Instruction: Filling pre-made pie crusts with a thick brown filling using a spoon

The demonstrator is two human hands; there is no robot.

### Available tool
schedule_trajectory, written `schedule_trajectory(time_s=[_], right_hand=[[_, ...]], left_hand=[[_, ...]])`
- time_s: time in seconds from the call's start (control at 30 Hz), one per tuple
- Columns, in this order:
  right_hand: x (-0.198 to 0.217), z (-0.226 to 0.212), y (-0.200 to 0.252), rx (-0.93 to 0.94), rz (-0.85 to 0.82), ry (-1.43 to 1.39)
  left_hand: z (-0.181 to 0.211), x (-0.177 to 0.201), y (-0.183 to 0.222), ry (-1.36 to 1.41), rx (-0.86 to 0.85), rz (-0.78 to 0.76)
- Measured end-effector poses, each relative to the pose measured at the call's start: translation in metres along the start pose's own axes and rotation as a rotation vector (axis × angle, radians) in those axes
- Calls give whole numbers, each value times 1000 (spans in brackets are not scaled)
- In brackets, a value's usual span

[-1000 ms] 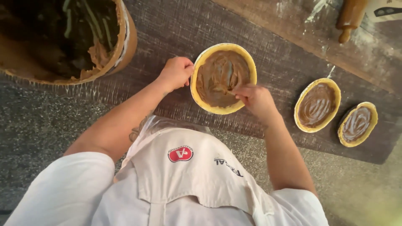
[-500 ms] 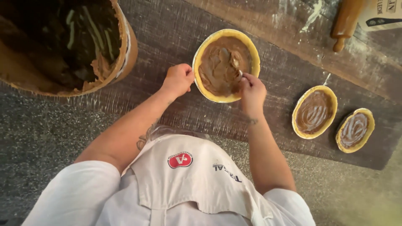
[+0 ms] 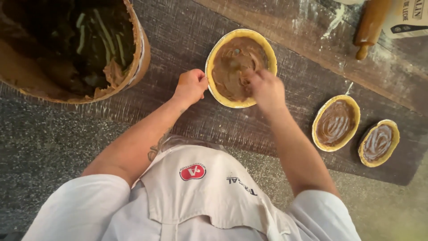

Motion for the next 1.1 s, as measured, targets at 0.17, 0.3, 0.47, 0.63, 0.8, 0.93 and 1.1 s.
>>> schedule_trajectory(time_s=[0.17, 0.3, 0.47, 0.63, 0.8, 0.93, 1.1], right_hand=[[-7, 22, -8, -420, 59, -85], [-2, -14, -18, -907, 106, -694], [-20, -38, -19, -1135, 25, -1148], [12, -40, -6, -940, -321, -1122], [30, 3, -7, -238, -367, -902], [-5, 18, -37, 63, -127, -661], [-33, 38, -61, 44, -14, -616]], left_hand=[[5, 2, 4, -14, 21, 27], [7, -2, 6, 15, 12, 82], [-1, -3, 5, 51, -8, 96], [-1, -2, 1, 43, 12, 76], [-6, -3, -1, 65, 24, 59], [-2, -2, -3, 58, 32, 50], [-7, -4, -2, 65, 43, 56]])
Point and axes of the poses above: each hand's wrist, its own y-axis away from the middle knuckle, its own x-axis out of the back of the hand, z = x × y, the point moved 2 cm from there along -y, towards the middle knuckle, and after that the axes turned 5 degrees about z, right-handed, at the moved point
